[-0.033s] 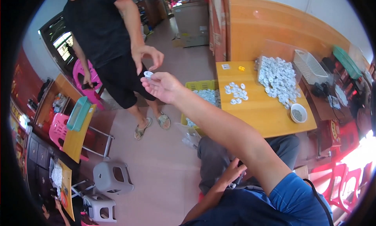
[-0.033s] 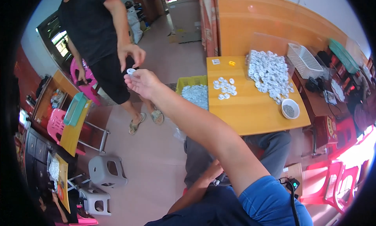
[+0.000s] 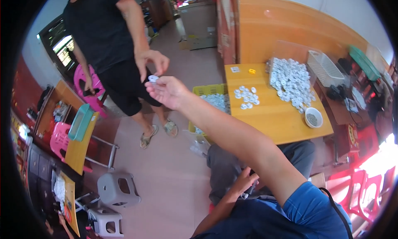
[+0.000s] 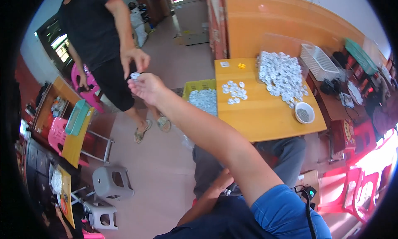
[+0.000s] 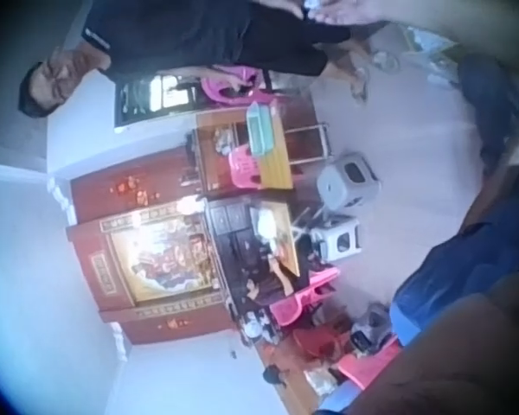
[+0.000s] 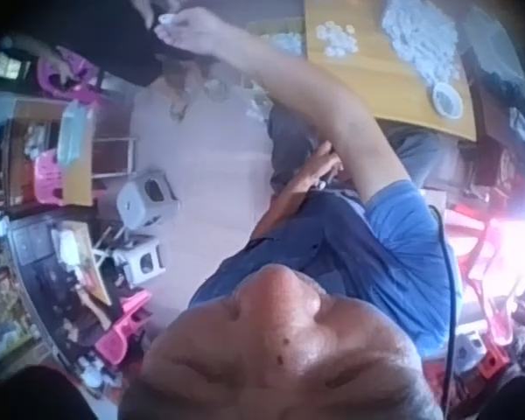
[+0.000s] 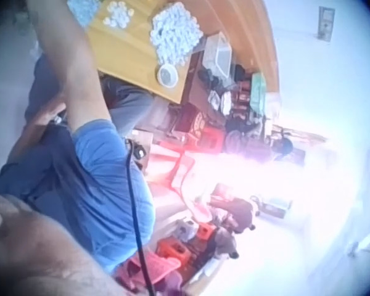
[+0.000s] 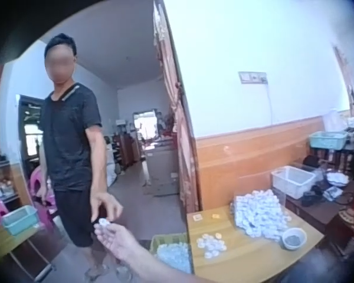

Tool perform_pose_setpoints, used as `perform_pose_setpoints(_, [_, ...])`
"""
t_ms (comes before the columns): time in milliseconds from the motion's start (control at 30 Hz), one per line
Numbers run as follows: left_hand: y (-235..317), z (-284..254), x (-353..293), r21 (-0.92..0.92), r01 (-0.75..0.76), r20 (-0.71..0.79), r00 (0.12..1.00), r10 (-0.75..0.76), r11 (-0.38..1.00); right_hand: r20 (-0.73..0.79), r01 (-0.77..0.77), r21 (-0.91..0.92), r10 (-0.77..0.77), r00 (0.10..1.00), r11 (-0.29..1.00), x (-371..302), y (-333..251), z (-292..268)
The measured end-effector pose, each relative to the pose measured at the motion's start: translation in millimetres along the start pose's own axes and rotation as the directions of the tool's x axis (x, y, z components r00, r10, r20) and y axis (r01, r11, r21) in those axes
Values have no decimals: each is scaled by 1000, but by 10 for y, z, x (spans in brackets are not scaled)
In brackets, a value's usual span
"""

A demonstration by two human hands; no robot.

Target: The person assembles small plastic components using an electric screwdriver to fasten screws.

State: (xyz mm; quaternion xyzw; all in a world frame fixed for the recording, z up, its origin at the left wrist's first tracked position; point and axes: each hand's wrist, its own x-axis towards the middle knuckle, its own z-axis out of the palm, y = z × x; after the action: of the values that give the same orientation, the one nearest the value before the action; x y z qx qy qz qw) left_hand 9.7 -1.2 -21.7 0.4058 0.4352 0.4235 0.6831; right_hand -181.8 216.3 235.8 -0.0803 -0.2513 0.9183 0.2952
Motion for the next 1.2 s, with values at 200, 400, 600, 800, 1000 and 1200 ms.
perform_pose_setpoints(200, [37,-62,-41,-75,-146,-53,988,142,986,-3,22,-78,-22,1000,997,133,142,-96])
perform_pose_setpoints(400, [-44,-134,-15,-45,-19,66,998,22,999,17,56,-143,-54,998,988,28,70,-87])
perform_pose_setpoints(600, [296,65,-128,66,-189,-81,978,194,980,56,123,-238,-113,992,963,-543,-191,-19])
perform_pose_setpoints(800, [349,141,-115,-67,163,92,983,-157,984,59,209,-725,-243,968,656,-2074,-1170,-1300])
perform_pose_setpoints(1000, [586,237,-108,-154,86,55,995,-78,984,-140,-145,-987,-765,629,61,-3976,-2261,-3077])
perform_pose_setpoints(1200, [1341,461,-325,-68,-30,28,999,31,997,-284,-686,-632,-715,639,-361,-4627,-2491,-3422])
